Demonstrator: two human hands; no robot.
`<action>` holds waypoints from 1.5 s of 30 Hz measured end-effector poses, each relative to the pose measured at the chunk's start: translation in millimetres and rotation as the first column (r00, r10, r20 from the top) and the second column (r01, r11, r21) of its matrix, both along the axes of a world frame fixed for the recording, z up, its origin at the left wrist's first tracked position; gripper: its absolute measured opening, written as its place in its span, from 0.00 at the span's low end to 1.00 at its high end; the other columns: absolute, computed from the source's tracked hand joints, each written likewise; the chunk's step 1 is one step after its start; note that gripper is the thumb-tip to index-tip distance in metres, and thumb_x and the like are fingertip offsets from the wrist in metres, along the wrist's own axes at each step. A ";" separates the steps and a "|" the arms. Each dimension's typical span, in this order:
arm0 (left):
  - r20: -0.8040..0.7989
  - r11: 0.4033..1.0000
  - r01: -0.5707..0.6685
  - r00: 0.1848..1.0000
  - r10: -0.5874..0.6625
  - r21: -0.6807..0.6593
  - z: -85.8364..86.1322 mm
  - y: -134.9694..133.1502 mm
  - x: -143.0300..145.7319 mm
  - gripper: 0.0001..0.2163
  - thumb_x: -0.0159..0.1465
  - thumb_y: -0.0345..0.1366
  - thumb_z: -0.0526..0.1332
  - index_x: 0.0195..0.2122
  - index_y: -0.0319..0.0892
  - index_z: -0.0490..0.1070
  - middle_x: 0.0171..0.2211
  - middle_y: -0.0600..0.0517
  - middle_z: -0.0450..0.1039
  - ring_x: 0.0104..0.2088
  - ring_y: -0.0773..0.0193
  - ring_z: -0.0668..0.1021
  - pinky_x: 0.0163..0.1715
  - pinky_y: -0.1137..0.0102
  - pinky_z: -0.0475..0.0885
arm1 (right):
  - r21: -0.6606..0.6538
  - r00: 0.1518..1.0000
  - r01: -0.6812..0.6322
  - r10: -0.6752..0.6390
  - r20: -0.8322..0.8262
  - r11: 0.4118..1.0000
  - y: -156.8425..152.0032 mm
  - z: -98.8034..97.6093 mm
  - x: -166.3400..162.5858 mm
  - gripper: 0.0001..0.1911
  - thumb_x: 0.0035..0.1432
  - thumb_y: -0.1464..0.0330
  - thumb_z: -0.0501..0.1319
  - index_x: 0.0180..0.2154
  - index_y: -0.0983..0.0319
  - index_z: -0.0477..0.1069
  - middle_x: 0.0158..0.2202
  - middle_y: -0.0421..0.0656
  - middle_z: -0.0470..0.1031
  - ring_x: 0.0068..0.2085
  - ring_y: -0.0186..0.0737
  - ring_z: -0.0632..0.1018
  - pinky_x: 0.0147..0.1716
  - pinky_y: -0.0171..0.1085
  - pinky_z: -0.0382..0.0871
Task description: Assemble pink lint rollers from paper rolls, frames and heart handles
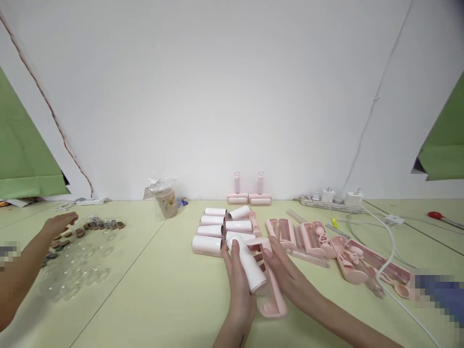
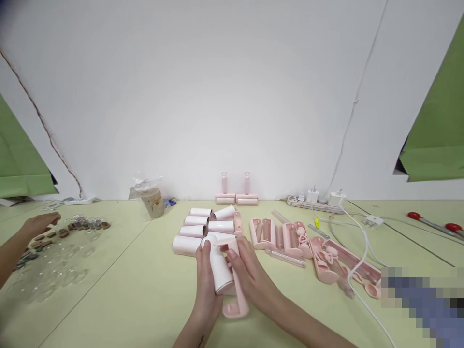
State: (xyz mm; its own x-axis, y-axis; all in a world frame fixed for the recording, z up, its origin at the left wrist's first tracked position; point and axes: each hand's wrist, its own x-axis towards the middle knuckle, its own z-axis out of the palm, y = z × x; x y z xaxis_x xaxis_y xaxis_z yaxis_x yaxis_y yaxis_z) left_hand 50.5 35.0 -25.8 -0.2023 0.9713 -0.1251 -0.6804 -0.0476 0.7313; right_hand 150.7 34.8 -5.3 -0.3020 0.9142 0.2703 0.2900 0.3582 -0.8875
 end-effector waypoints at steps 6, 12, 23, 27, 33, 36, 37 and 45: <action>-0.115 0.996 0.085 0.990 -0.083 0.017 7.0 -5.7 4.6 0.19 0.58 0.50 0.54 0.48 0.50 0.55 0.40 0.51 0.69 0.30 0.66 0.76 0.28 0.73 0.70 | -0.017 0.991 0.087 -0.088 -0.097 0.996 8.5 -8.5 -5.7 0.20 0.62 0.56 0.44 0.49 0.56 0.60 0.45 0.43 0.67 0.47 0.43 0.69 0.46 0.40 0.65; -0.240 0.997 0.067 0.969 -0.053 0.048 9.0 -10.1 6.5 0.19 0.59 0.49 0.52 0.49 0.51 0.53 0.39 0.51 0.68 0.33 0.65 0.75 0.29 0.74 0.70 | -0.040 0.984 0.101 -0.106 -0.142 0.994 2.5 -4.7 -3.0 0.19 0.61 0.55 0.43 0.46 0.54 0.63 0.43 0.41 0.69 0.45 0.42 0.70 0.43 0.38 0.66; -0.387 0.949 0.261 0.905 -0.178 0.175 7.1 -12.5 5.1 0.37 0.43 0.40 0.69 0.50 0.49 0.47 0.39 0.49 0.69 0.36 0.59 0.75 0.34 0.68 0.70 | 0.084 0.982 0.172 -0.164 -0.094 0.982 5.6 -8.4 5.8 0.18 0.61 0.56 0.43 0.48 0.55 0.59 0.45 0.44 0.67 0.47 0.44 0.69 0.41 0.39 0.66; -0.501 0.909 0.410 0.805 -0.318 0.081 9.5 -10.7 -4.1 0.37 0.43 0.34 0.68 0.51 0.47 0.49 0.41 0.48 0.70 0.39 0.57 0.75 0.37 0.65 0.70 | 0.230 0.983 0.005 -0.048 0.179 0.973 8.2 9.7 30.0 0.13 0.60 0.62 0.48 0.46 0.55 0.60 0.43 0.43 0.68 0.43 0.41 0.70 0.39 0.39 0.66; -0.818 0.884 0.467 0.497 -0.290 -0.030 0.2 -27.6 -10.3 0.25 0.42 0.32 0.66 0.43 0.45 0.64 0.32 0.51 0.71 0.33 0.56 0.74 0.33 0.65 0.69 | 0.168 0.694 -0.281 0.079 0.716 0.945 -0.8 43.7 57.3 0.08 0.45 0.65 0.59 0.31 0.60 0.70 0.29 0.43 0.73 0.30 0.44 0.72 0.25 0.37 0.61; -0.884 0.815 0.575 0.346 -0.314 -0.065 -8.3 -41.0 -11.0 0.23 0.42 0.35 0.66 0.42 0.47 0.67 0.32 0.50 0.72 0.31 0.54 0.74 0.28 0.66 0.69 | 0.082 0.536 -0.387 0.152 0.830 0.918 -11.5 41.1 57.3 0.09 0.38 0.66 0.61 0.26 0.61 0.70 0.24 0.43 0.71 0.25 0.43 0.71 0.20 0.34 0.55; -0.908 0.813 0.576 0.290 -0.301 -0.086 -12.8 -44.1 -11.2 0.21 0.43 0.36 0.66 0.41 0.48 0.68 0.31 0.50 0.72 0.29 0.54 0.74 0.28 0.65 0.69 | 0.043 0.519 -0.413 0.196 0.832 0.910 -15.2 38.0 57.0 0.07 0.37 0.67 0.61 0.25 0.61 0.70 0.22 0.41 0.70 0.22 0.40 0.70 0.18 0.33 0.52; -0.986 0.874 0.463 -0.004 -0.168 -0.151 -60.9 -49.1 -22.1 0.22 0.49 0.36 0.60 0.47 0.52 0.66 0.33 0.47 0.73 0.23 0.52 0.75 0.30 0.59 0.67 | 0.006 0.566 -0.530 0.348 0.748 0.848 -33.0 23.1 58.1 0.04 0.43 0.72 0.55 0.26 0.60 0.66 0.23 0.39 0.68 0.23 0.35 0.67 0.21 0.31 0.58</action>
State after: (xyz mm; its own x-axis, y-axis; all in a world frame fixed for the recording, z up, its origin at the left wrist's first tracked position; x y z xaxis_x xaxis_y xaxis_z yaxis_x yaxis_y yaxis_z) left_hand 28.3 -14.0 -86.6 0.3392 0.9397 0.0436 0.6290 -0.2610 0.7323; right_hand 208.8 1.8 17.9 -0.8264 0.5616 -0.0404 0.5344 0.7597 -0.3704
